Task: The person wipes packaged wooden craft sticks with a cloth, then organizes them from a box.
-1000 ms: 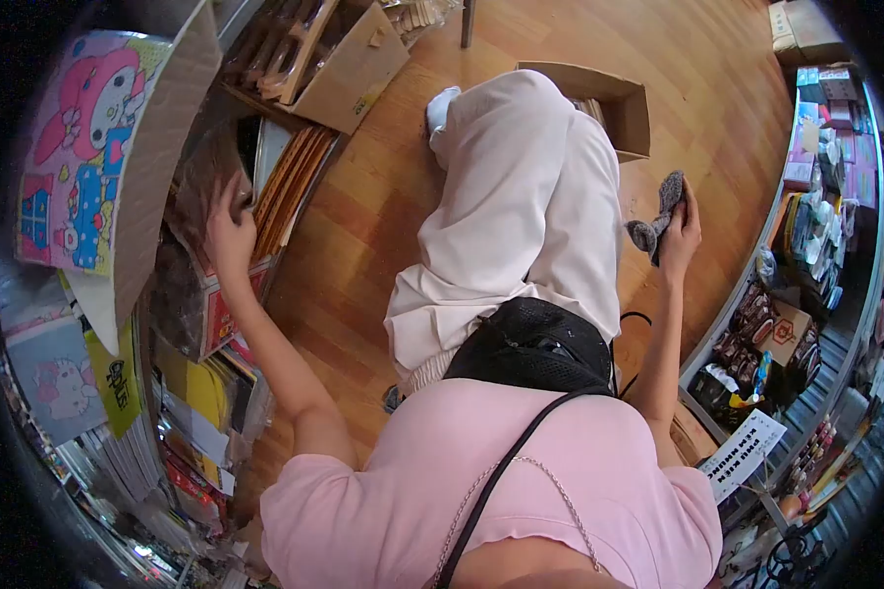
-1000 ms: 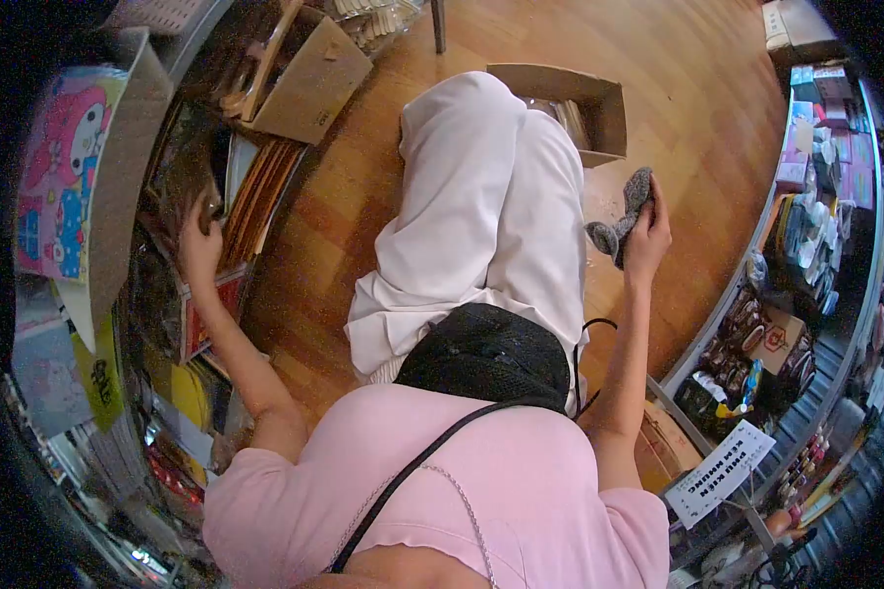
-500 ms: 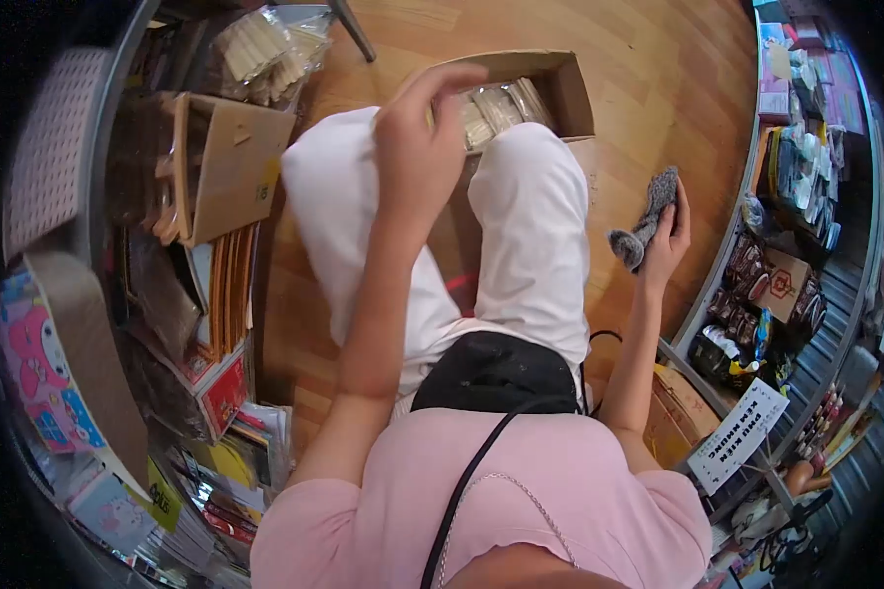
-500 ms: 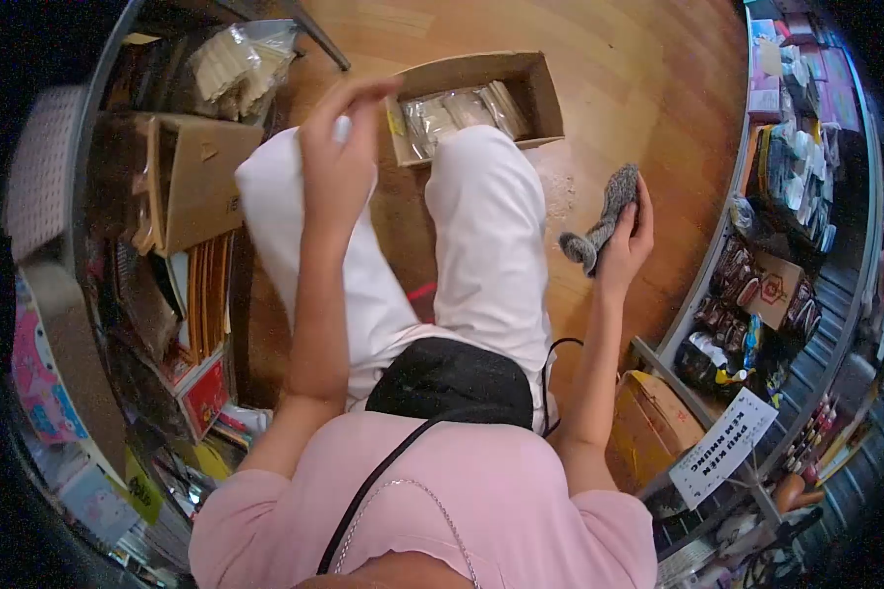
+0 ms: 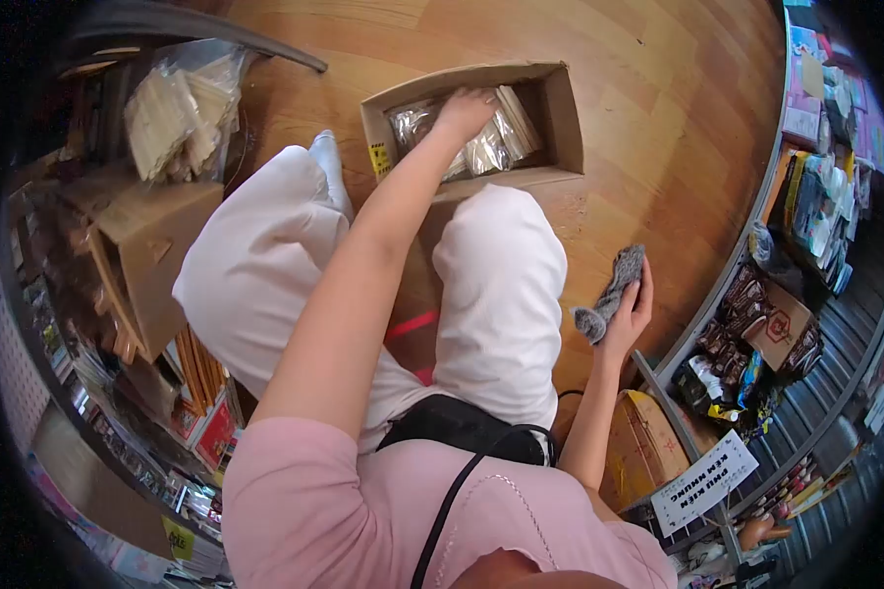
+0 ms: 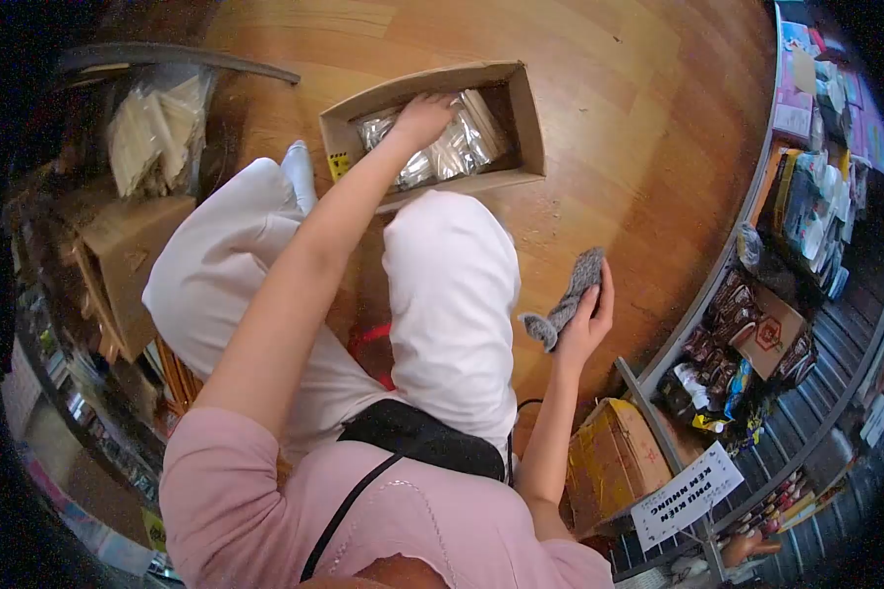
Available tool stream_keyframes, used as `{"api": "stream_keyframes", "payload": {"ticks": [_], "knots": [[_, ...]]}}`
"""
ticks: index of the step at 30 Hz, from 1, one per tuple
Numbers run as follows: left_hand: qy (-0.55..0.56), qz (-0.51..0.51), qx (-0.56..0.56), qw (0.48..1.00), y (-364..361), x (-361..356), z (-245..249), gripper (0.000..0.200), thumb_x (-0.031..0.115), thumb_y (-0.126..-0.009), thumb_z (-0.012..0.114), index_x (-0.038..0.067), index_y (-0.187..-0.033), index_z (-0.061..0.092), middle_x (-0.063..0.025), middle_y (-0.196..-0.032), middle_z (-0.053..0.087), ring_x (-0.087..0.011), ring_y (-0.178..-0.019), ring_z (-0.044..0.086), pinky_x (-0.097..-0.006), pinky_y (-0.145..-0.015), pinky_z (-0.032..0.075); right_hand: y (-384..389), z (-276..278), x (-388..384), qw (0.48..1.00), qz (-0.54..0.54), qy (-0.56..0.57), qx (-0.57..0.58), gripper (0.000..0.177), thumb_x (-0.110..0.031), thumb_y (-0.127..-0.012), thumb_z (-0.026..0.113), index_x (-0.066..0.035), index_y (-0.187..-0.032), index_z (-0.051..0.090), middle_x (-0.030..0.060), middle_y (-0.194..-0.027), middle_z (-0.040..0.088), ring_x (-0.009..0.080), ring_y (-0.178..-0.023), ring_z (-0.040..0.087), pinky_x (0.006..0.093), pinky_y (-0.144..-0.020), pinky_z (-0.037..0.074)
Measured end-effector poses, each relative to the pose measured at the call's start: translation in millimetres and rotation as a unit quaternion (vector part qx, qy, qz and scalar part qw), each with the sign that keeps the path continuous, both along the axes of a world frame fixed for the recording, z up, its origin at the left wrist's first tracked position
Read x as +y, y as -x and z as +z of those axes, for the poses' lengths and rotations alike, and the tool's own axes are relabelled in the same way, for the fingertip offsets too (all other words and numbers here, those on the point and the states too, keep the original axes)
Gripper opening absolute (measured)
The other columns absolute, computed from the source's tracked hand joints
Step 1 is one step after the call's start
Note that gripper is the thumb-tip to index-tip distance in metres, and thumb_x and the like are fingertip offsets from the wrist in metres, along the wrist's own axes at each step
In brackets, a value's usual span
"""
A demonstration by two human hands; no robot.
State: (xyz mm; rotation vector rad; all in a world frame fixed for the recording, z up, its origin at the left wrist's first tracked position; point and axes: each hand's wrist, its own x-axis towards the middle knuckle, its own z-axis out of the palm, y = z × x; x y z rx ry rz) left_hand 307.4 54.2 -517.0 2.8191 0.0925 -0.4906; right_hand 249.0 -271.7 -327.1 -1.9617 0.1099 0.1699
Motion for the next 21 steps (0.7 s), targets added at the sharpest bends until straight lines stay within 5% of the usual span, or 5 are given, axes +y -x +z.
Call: {"api": "stream_keyframes", "payload": {"ticks": [7,11,14,16,21], "knots": [[-0.113,-0.156,0.017,0.981,-32,-31,-38,0.044,0.013,-0.088,0.039,0.019,-0.131,0.041,0.0005,-0.142,0.033,-0.0168,-0.132,0.03,-0.0427,-0.109,0.02,-4,-21,-13,0.998,-0.006,0.029,0.06,0.035,-0.012,-0.095,0.042,0.004,-0.125,0.045,0.0113,-0.126,0.05,0.0181,-0.113,0.049,0.0297,-0.097,0.036],[-0.158,-0.155,-0.025,0.975,-32,-30,-54,0.039,0.016,-0.089,0.039,0.016,-0.127,0.046,-0.0007,-0.137,0.04,-0.0169,-0.128,0.035,-0.0442,-0.109,0.019,-8,-23,-11,0.998,-0.016,0.02,0.063,0.035,-0.012,-0.095,0.042,0.004,-0.125,0.045,0.0111,-0.125,0.051,0.0178,-0.112,0.049,0.0294,-0.097,0.036],[-0.148,-0.179,-0.064,0.971,-26,-23,-30,0.031,0.019,-0.089,0.042,0.015,-0.116,0.056,-0.0077,-0.123,0.054,-0.0203,-0.117,0.048,-0.0432,-0.104,0.029,-5,-19,-9,0.998,-0.005,0.023,0.056,0.035,-0.012,-0.095,0.042,0.004,-0.125,0.046,0.011,-0.124,0.051,0.0174,-0.111,0.05,0.029,-0.096,0.037],[0.057,-0.037,0.044,0.997,-19,-20,-10,0.025,0.024,-0.088,0.047,0.011,-0.103,0.062,-0.015,-0.104,0.062,-0.0264,-0.102,0.058,-0.0412,-0.093,0.041,-2,-16,-9,0.999,-0.017,-0.005,0.046,0.033,-0.012,-0.095,0.041,0.003,-0.122,0.049,0.0125,-0.124,0.052,0.0192,-0.113,0.049,0.0306,-0.097,0.035],[0.138,0.037,0.134,0.981,21,2,50,0.029,0.027,-0.086,0.05,0.006,-0.101,0.063,-0.0183,-0.1,0.063,-0.0315,-0.094,0.06,-0.0387,-0.085,0.045,5,9,-7,0.999,-0.015,-0.038,0.012,0.033,-0.011,-0.095,0.04,0.003,-0.123,0.048,0.0123,-0.124,0.052,0.019,-0.112,0.049,0.0304,-0.097,0.035]]}}
